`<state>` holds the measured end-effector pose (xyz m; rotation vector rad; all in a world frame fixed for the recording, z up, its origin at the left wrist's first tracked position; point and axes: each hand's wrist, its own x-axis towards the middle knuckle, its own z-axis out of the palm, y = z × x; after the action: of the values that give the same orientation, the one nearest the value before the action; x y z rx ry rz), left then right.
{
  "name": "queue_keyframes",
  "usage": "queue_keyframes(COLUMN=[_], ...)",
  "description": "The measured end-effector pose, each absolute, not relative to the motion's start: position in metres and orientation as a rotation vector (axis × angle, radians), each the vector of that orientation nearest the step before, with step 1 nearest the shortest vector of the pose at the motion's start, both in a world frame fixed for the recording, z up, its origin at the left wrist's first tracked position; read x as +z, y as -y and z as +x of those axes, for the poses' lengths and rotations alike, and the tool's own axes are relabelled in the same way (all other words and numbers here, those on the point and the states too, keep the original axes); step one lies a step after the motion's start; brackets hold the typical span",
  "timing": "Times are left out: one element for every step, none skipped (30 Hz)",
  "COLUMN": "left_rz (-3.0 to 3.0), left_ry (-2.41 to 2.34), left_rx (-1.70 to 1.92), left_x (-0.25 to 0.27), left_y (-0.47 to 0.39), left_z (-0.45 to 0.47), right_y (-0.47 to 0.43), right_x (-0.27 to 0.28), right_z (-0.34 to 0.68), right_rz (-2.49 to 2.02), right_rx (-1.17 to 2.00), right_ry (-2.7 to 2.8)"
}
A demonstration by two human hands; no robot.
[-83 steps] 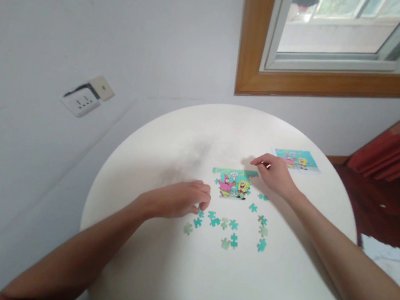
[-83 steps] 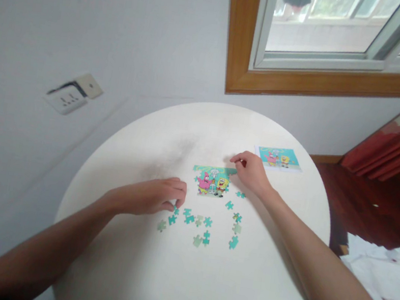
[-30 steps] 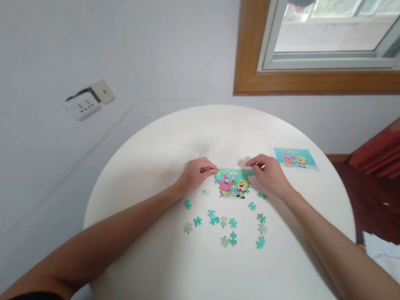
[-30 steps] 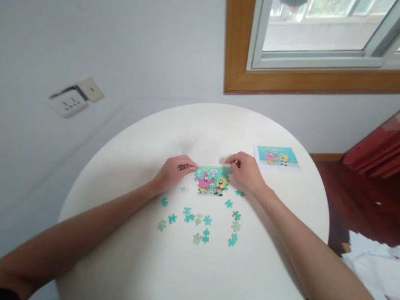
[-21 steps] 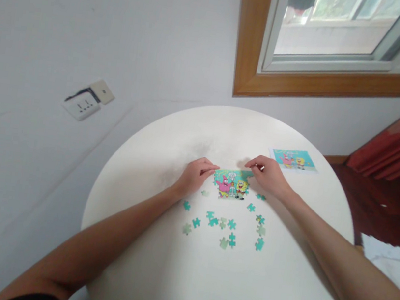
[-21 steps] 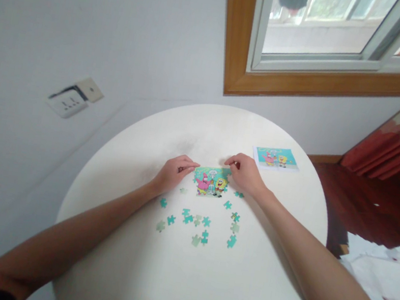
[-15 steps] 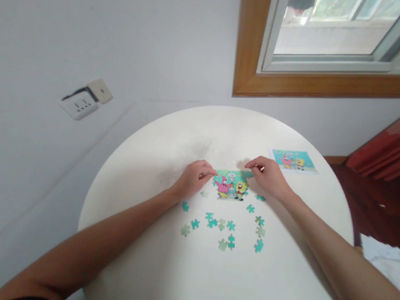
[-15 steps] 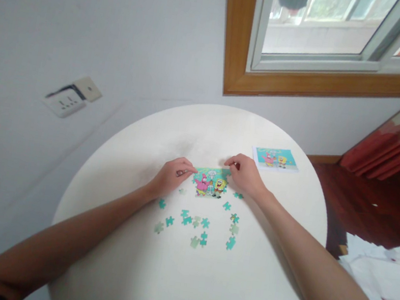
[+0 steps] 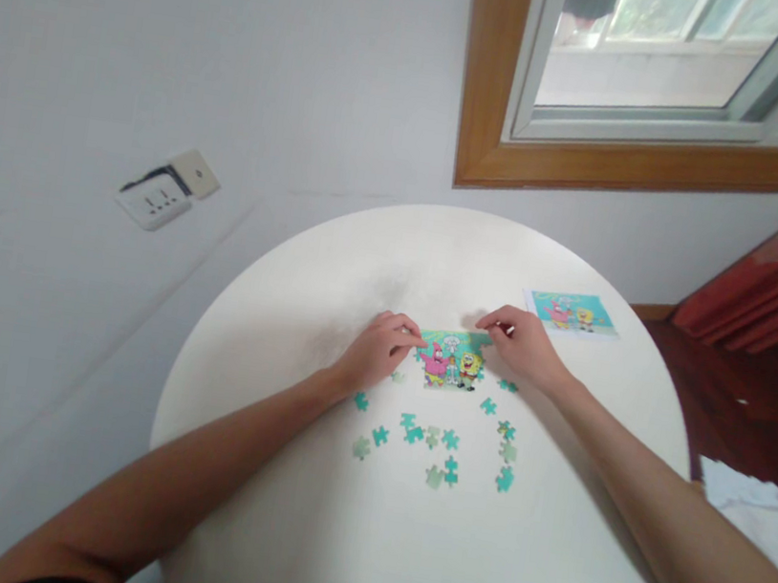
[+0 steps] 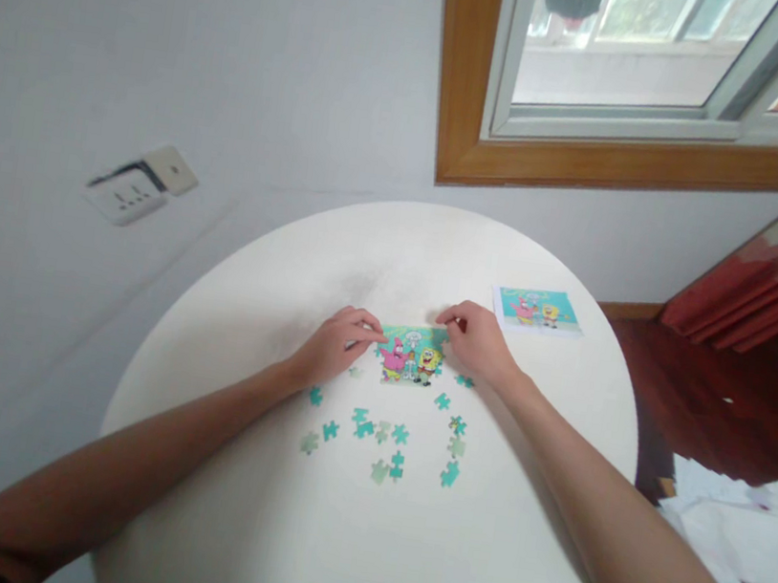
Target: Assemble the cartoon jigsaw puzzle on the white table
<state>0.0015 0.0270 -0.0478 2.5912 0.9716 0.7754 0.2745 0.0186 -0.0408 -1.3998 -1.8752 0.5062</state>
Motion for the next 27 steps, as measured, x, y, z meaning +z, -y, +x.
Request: queue_keyframes(left_rz=[2.593,2.588,2.577,2.565,2.553,2.547,2.548,2.555,2.566,2.577,2.586,2.592,2.592,2.587,2.579,2.573,2.567,2.566,2.57,2.576,2.582,2.586,2.588,2.585,2.576,2.565,2.553], left_ry=[-0.972,-0.978,-0.988,-1.0,-1.012,-1.019,-1.019,-1.013,-1.004,-0.995,-0.989,-0.986,-0.988,-0.995,-1.004,-1.012,-1.019,-1.023,-1.022,-1.018,-1.015,-1.013,-1.012,-1.014,-1.021,-1.029,-1.041], left_rx=[0.78,0.791,0.808,0.828,0.844,0.854,0.856,0.852,0.843,0.832,0.823,0.82,0.823,0.834,0.849,0.863,0.872,0.876,0.871,0.862,0.852,0.843,0.837,0.836,0.84,0.847,0.855], left_x=[-0.0479,-0.0477,-0.0475,-0.0473,-0.0471,-0.0471,-0.0472,-0.0474,-0.0476,-0.0478,-0.0478,-0.0476,-0.0473,-0.0468,-0.0463,-0.0458,-0.0455,-0.0455,-0.0456,-0.046,-0.0464,-0.0467,-0.0469,-0.047,-0.0468,-0.0465,-0.0462], left_y=[-0.027,-0.0268,-0.0266,-0.0264,-0.0262,-0.0261,-0.026,-0.026,-0.026,-0.0261,-0.0261,-0.0261,-0.0261,-0.0261,-0.0261,-0.0262,-0.0263,-0.0264,-0.0265,-0.0266,-0.0267,-0.0267,-0.0267,-0.0267,-0.0266,-0.0265,-0.0264], left_z=[0.0013,0.0012,0.0012,0.001,0.0008,0.0005,0.0001,-0.0004,-0.0008,-0.0011,-0.0013,-0.0014,-0.0014,-0.0013,-0.0011,-0.001,-0.0009,-0.0009,-0.0009,-0.0009,-0.0009,-0.0008,-0.0007,-0.0004,-0.0002,0.0001,0.0004], right_y=[-0.0185,-0.0183,-0.0181,-0.0179,-0.0177,-0.0177,-0.0176,-0.0176,-0.0177,-0.0177,-0.0177,-0.0177,-0.0176,-0.0175,-0.0173,-0.0172,-0.0171,-0.017,-0.0169,-0.017,-0.0171,-0.0173,-0.0175,-0.0178,-0.018,-0.0182,-0.0184], right_x=[-0.0405,-0.0401,-0.0396,-0.0391,-0.0386,-0.0383,-0.0382,-0.0382,-0.0383,-0.0384,-0.0385,-0.0386,-0.0385,-0.0383,-0.038,-0.0378,-0.0375,-0.0374,-0.0375,-0.0377,-0.0381,-0.0385,-0.0391,-0.0396,-0.04,-0.0403,-0.0405], right_z=[0.2745,0.2744,0.2744,0.2743,0.2743,0.2743,0.2742,0.2742,0.2742,0.2742,0.2742,0.2741,0.2741,0.274,0.2739,0.2738,0.2737,0.2736,0.2735,0.2735,0.2734,0.2734,0.2734,0.2734,0.2734,0.2735,0.2736], right_rz=[-1.401,-1.402,-1.404,-1.405,-1.406,-1.407,-1.409,-1.409,-1.409,-1.407,-1.404,-1.402,-1.401,-1.402,-1.404,-1.406,-1.407,-1.406,-1.405,-1.402,-1.4,-1.399,-1.399,-1.398,-1.398,-1.397,-1.396], right_rx=[0.508,0.509,0.51,0.509,0.507,0.506,0.505,0.506,0.506,0.508,0.511,0.513,0.514,0.516,0.518,0.52,0.523,0.527,0.531,0.534,0.536,0.538,0.539,0.537,0.535,0.532,0.529], right_ry=[1.875,1.875,1.875,1.876,1.877,1.878,1.878,1.878,1.877,1.875,1.874,1.872,1.871,1.871,1.87,1.87,1.87,1.871,1.871,1.872,1.871,1.87,1.869,1.87,1.871,1.873,1.874])
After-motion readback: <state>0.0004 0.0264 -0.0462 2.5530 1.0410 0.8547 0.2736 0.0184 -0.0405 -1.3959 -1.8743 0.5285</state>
